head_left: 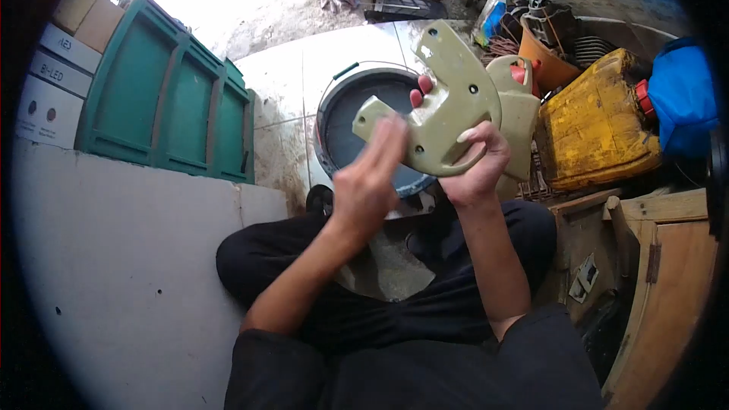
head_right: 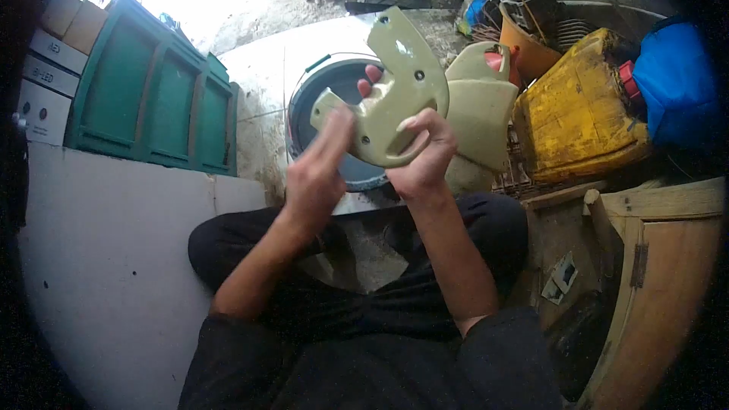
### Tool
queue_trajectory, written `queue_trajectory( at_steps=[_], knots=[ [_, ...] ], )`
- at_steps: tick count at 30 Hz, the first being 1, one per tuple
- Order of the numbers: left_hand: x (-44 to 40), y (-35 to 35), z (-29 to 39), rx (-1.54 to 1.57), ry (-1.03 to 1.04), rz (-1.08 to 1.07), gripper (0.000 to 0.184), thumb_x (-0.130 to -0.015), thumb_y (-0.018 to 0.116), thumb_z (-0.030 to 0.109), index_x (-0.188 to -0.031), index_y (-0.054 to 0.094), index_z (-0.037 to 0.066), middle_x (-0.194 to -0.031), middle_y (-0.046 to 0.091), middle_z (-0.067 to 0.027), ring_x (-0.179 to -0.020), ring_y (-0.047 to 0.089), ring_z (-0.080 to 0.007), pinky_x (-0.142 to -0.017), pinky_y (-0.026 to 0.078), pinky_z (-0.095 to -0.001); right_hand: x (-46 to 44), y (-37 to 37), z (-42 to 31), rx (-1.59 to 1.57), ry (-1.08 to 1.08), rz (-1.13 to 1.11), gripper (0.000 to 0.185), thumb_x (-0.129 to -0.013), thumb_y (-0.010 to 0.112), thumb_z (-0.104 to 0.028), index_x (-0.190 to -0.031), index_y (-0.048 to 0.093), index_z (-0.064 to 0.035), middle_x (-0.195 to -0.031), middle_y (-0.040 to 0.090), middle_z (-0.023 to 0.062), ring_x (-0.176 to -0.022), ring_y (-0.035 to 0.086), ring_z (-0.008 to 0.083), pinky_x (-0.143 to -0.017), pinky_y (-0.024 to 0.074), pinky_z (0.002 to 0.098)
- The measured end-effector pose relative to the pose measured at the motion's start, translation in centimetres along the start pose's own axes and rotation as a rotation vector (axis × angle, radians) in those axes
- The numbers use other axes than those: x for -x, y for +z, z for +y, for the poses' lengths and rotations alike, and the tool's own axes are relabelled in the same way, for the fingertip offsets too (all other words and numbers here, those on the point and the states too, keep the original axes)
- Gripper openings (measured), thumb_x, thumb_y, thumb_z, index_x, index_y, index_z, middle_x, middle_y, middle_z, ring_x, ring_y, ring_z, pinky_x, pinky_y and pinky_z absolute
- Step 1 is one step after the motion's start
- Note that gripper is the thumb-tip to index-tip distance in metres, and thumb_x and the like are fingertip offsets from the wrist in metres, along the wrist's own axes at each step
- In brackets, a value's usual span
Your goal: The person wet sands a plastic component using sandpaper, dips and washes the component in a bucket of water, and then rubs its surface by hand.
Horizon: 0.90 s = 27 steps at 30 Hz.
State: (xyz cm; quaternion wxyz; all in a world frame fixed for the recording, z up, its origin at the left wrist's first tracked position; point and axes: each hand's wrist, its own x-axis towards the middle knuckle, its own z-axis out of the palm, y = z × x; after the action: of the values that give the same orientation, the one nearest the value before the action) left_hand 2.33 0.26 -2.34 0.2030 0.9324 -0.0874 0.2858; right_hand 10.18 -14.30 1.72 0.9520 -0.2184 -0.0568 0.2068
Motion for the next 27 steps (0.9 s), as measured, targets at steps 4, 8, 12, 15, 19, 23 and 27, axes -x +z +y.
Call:
queue_trajectory(
  at_steps=[4,8,12,15,19,23,27],
  knots=[
    [-1.0,-0.5,-0.4,0.048,-0.194,-0.003,0.073,-0.074,0.051,-0.017,-0.144,0.051,0.003,-0.141,0.056,-0.0226,-0.126,0.059,-0.0339,-0.097,0.056,-0.0412,0.2,-0.2,0.6,0.013,-0.015,-0.017,0.08,-0.07,0.048,-0.011,-0.149,0.038,0.0019,-0.14,0.054,0.0236,-0.132,0.052,0.0353,-0.115,0.0402,0.0468],
    [-0.1,-0.9,2.7,0.173,-0.013,-0.074,0.073,-0.071,0.053,-0.019,-0.142,0.053,0.0,-0.14,0.056,-0.0235,-0.127,0.058,-0.0353,-0.096,0.056,-0.0427,-0.1,-1.1,0.3,-0.04,-0.055,-0.012,0.079,-0.07,0.049,-0.01,-0.147,0.04,0.002,-0.138,0.055,0.0227,-0.132,0.052,0.0356,-0.116,0.0396,0.0462],
    [-0.9,-0.4,0.2,0.096,-0.321,0.003,0.071,-0.072,0.048,-0.021,-0.14,0.056,0.0,-0.139,0.057,-0.0244,-0.125,0.059,-0.0363,-0.097,0.056,-0.0421,0.3,-0.1,0.8,0.017,-0.056,0.003,0.08,-0.069,0.05,-0.01,-0.147,0.04,0.0013,-0.137,0.055,0.023,-0.131,0.053,0.0355,-0.115,0.0397,0.0458],
    [0.6,-0.1,2.2,0.093,-0.061,-0.002,0.068,-0.071,0.053,-0.013,-0.138,0.057,-0.001,-0.14,0.058,-0.0229,-0.127,0.06,-0.0316,-0.089,0.059,-0.0374,-0.2,-0.9,0.9,-0.035,-0.07,0.006,0.078,-0.07,0.05,-0.011,-0.147,0.04,0.0014,-0.135,0.056,0.0231,-0.129,0.054,0.0356,-0.115,0.04,0.0453],
    [0.1,0.1,1.7,0.09,-0.146,0.022,0.065,-0.073,0.051,-0.014,-0.136,0.059,-0.002,-0.139,0.057,-0.023,-0.128,0.059,-0.0323,-0.094,0.057,-0.0387,-0.1,-0.8,0.5,-0.086,-0.078,0.009,0.078,-0.071,0.051,-0.013,-0.147,0.041,0.001,-0.133,0.057,0.0231,-0.128,0.054,0.0364,-0.115,0.0399,0.0467],
    [-0.4,0.1,0.8,0.042,-0.126,0.071,0.063,-0.074,0.05,-0.013,-0.135,0.06,-0.002,-0.138,0.059,-0.023,-0.129,0.058,-0.0328,-0.091,0.059,-0.0397,-0.3,-1.3,0.9,-0.079,-0.091,0.006,0.078,-0.07,0.052,-0.015,-0.146,0.042,0.0011,-0.133,0.057,0.0237,-0.127,0.053,0.0377,-0.114,0.0397,0.048],
    [0.6,0.5,1.9,0.077,0.048,0.041,0.063,-0.075,0.05,-0.012,-0.136,0.059,-0.001,-0.139,0.059,-0.0215,-0.131,0.057,-0.0335,-0.086,0.061,-0.0388,-0.7,-1.2,0.6,-0.126,-0.104,-0.001,0.077,-0.07,0.052,-0.016,-0.145,0.044,0.0015,-0.132,0.057,0.0242,-0.127,0.053,0.0386,-0.115,0.0396,0.0489]
  ],
)
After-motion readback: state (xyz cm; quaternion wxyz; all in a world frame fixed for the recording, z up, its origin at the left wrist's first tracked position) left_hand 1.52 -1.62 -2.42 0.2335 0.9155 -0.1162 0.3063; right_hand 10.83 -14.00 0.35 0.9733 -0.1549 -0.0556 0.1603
